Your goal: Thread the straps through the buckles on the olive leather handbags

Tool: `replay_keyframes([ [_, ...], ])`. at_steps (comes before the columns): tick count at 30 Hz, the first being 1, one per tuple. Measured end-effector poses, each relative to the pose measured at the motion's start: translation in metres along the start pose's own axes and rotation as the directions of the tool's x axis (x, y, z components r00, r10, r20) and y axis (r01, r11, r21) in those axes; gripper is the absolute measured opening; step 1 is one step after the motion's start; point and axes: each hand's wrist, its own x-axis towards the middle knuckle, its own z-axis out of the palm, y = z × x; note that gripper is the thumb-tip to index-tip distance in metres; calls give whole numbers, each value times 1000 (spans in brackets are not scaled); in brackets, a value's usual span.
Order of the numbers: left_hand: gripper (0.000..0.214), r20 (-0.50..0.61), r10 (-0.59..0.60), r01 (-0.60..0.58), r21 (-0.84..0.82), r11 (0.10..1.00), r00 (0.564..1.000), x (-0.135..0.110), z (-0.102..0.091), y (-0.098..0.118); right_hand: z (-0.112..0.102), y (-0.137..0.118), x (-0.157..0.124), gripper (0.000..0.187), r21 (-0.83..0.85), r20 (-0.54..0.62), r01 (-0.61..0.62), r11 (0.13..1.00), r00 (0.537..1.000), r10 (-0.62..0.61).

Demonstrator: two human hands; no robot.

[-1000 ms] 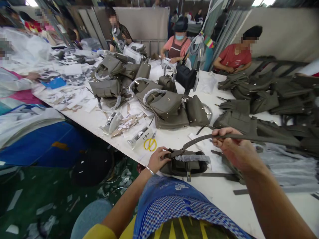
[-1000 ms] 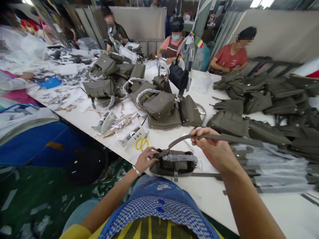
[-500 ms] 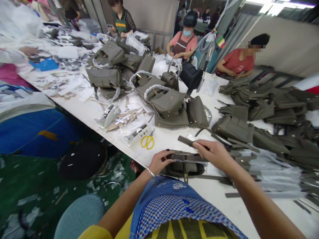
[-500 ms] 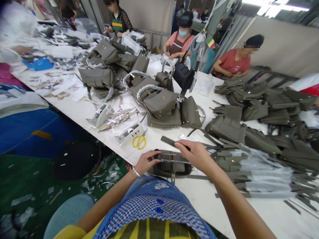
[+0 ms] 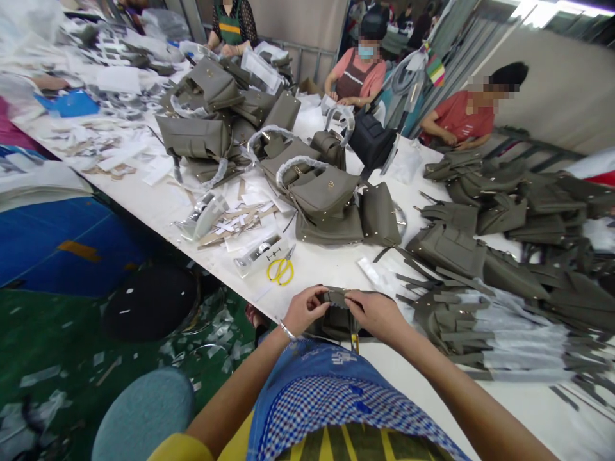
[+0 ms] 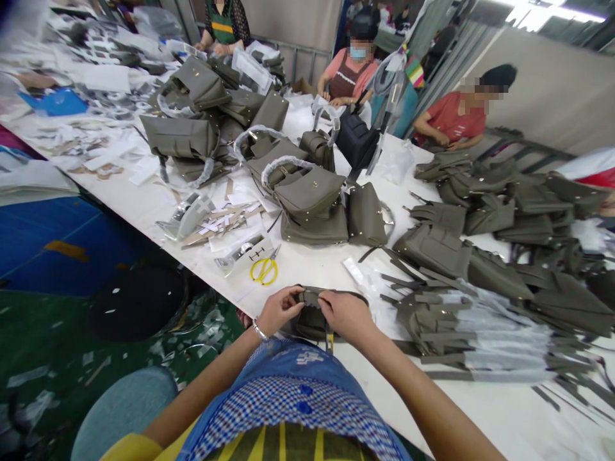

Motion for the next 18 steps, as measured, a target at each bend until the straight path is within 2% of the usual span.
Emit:
replay_keyframes([
  [3,38,-9,22,-22,36,999,1000,1,0,-2,2,-6,2,41,-98,14,5,995,1000,-4],
  [7,37,11,43,-44,77,996,999,4,-3,-4,-2,-7,9,44,-151,33,47,987,999,-43],
  [14,37,76,124,-133,121,984,989,5,-5,-5,-21,-1,30,40,-67,134,225,972,967,-215],
  [18,39,44,93,-99,150,984,995,4,-6,-2,-21,-3,38,41,-39,130,253,967,960,-246],
])
